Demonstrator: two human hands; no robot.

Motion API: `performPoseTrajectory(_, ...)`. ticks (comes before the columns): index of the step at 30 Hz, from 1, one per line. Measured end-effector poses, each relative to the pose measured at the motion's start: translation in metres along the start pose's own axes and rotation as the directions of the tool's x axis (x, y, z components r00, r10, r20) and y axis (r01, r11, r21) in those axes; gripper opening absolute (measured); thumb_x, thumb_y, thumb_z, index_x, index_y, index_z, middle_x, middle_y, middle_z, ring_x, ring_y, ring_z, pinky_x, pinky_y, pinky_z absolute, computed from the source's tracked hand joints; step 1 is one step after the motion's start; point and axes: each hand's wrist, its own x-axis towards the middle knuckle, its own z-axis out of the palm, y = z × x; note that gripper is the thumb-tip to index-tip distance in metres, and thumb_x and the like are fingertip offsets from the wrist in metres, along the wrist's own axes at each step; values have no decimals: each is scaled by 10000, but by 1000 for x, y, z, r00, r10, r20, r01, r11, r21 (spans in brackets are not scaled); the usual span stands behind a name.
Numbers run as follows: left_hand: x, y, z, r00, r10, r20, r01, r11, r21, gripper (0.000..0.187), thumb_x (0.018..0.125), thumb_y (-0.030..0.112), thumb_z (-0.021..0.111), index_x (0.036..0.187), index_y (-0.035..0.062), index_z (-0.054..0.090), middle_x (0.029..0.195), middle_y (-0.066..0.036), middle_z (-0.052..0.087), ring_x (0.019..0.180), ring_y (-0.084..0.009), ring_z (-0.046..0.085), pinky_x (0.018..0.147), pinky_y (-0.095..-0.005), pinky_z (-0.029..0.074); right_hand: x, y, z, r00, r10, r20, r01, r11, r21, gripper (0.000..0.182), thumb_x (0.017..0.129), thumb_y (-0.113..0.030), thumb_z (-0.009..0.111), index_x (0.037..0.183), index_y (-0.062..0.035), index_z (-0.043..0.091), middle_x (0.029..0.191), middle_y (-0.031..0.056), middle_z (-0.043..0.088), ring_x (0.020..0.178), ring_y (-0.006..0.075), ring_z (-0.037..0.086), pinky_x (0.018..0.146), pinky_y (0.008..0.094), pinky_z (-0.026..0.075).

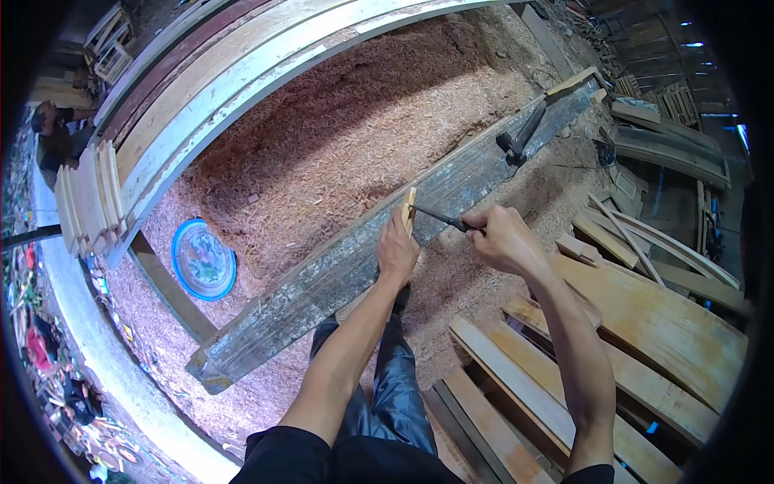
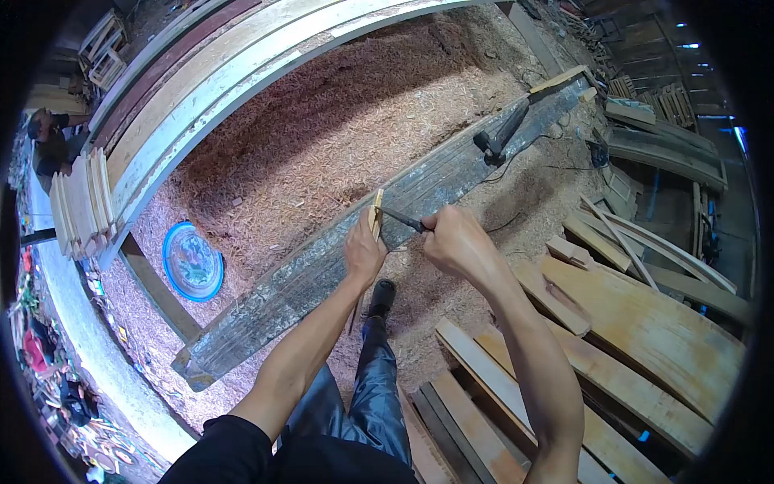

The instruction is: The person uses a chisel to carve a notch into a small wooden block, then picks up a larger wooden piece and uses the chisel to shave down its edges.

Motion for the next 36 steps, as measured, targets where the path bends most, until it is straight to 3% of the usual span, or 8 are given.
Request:
performPoseTrajectory(12,6,1,-10,994,-49,94,59,993,-100,555,793,-2,491,1328,3,342,1197,-225,527,1065,-399,505,860,-489,455,51,-53,-24,981,46,189,3,969,-249,242,752,-97,581,938,5,697,792,279,631,765,373,655,738,405,510)
performPoseTrajectory(18,10,8,-15,983,-88,159,104,990,-100,558,811,-26,456,1351,6,320,1261,-230,488,1099,-404,490,874,-489,449,12,-50,16,995,102,-10,-103,990,-95,197,774,-68,564,900,22,687,761,293,606,754,410,631,723,451,502)
performPoseTrajectory(20,8,5,-11,981,-98,168,117,988,-104,568,813,-26,456,1361,7,309,1275,-234,477,1104,-404,488,876,-489,447,6,-43,32,987,8,-158,-11,1000,-16,174,781,-45,556,853,68,668,728,311,582,721,422,622,683,458,503)
performPoseTrajectory(23,5,-5,1,994,-73,83,80,992,-95,644,800,33,550,1394,46,299,1079,-230,541,993,-409,527,825,-482,442,0,-47,42,976,-17,-217,37,995,90,108,661,35,546,692,121,602,645,346,552,688,467,621,643,487,510)
performPoseTrajectory(29,2,-7,0,993,-49,109,58,995,-86,704,795,71,582,1419,31,260,1080,-226,532,985,-382,525,827,-453,441,-15,-51,78,973,18,-229,-8,999,47,232,712,23,555,911,138,589,752,316,602,705,458,634,628,479,528)
performPoseTrajectory(32,4,-4,-9,996,1,91,9,995,-102,719,796,95,592,1422,20,246,1083,-220,536,1001,-370,514,836,-446,440,-22,-56,107,931,33,-364,-37,999,-4,294,757,42,519,1013,168,587,802,304,608,695,440,615,610,485,505)
performPoseTrajectory(34,3,2,-14,984,-37,175,56,993,-107,604,837,20,498,1396,20,272,1269,-240,479,1061,-387,504,884,-469,440,-28,-52,123,911,43,-409,-41,999,13,290,761,36,524,1017,154,594,795,302,605,697,439,614,620,484,504)
performPoseTrajectory(36,1,1,-8,981,-62,183,79,993,-83,598,833,13,494,1391,16,279,1287,-226,474,1072,-388,500,889,-469,442,-34,-43,123,896,48,-442,-44,999,21,286,766,30,530,1021,140,601,789,299,603,698,438,612,631,482,502)
